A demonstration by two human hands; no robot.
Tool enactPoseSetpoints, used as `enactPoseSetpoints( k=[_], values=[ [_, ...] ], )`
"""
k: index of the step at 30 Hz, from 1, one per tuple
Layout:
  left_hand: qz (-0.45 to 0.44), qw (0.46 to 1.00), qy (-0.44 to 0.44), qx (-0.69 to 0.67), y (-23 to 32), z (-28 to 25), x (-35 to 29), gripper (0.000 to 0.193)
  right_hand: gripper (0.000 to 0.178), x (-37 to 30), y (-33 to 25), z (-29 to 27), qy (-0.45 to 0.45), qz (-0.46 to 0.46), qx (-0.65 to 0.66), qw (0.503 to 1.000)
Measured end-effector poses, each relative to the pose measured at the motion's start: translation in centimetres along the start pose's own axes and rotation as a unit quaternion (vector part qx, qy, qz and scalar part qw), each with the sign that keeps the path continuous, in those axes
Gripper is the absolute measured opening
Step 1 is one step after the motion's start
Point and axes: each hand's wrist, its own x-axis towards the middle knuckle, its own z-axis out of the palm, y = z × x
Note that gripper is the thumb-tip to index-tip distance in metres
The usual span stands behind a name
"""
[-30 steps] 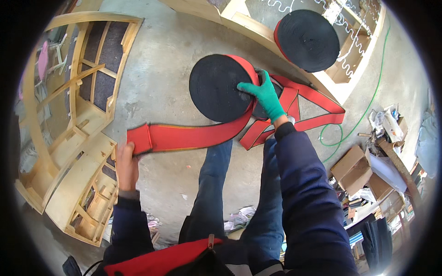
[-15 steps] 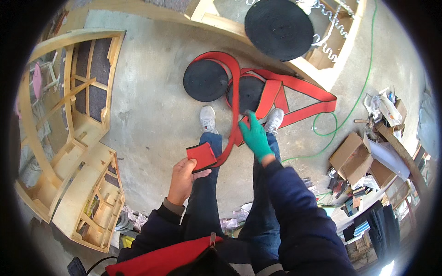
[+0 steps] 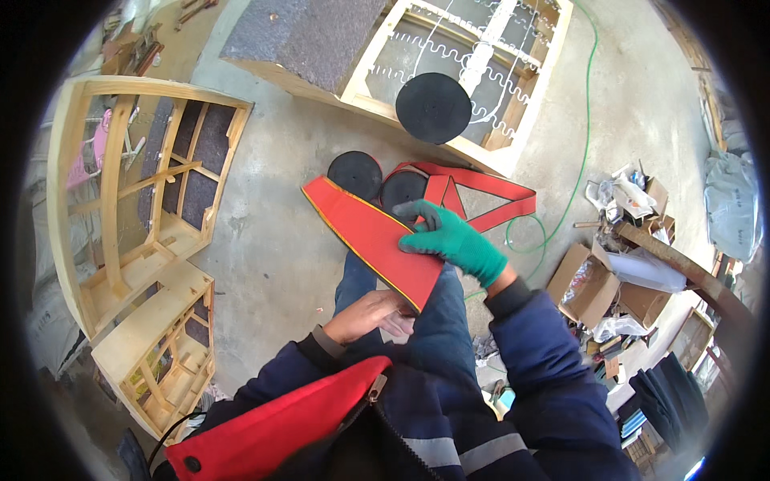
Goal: The person cuts red fabric with scissors, then uses a staple gun to attach the fabric to a wooden chair frame with springs. They retrieve circular foam pads from a box and attach them to the fabric-covered frame.
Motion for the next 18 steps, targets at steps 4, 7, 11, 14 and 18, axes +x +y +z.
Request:
enactPoseSetpoints(
  k=[4, 7, 11, 14, 18],
  values=[
    [0.241, 0.861, 0.076, 0.441, 3.4, 0.3, -6.9, 0.034, 0.052, -6.2, -7.8, 2.7, -0.030, -0.064, -0.186, 0.980],
    [0.314, 0.870, 0.125, 0.358, 8.2, 0.3, -13.0, 0.019, 0.052, -11.1, -9.7, 6.4, 0.076, -0.246, -0.479, 0.839],
    [0.520, 0.660, 0.140, 0.523, 13.2, 3.1, -13.8, 0.035, 0.042, -15.7, -7.6, 12.7, 0.169, -0.362, -0.625, 0.671],
    [0.415, 0.752, 0.003, 0.512, 13.8, 5.1, -12.3, 0.056, 0.026, -19.4, -5.7, 16.3, 0.203, -0.343, -0.626, 0.671],
    [0.191, 0.889, -0.148, 0.389, 11.0, 7.6, -10.8, 0.081, 0.005, -22.7, -3.0, 19.4, 0.225, -0.382, -0.611, 0.656]
  ],
)
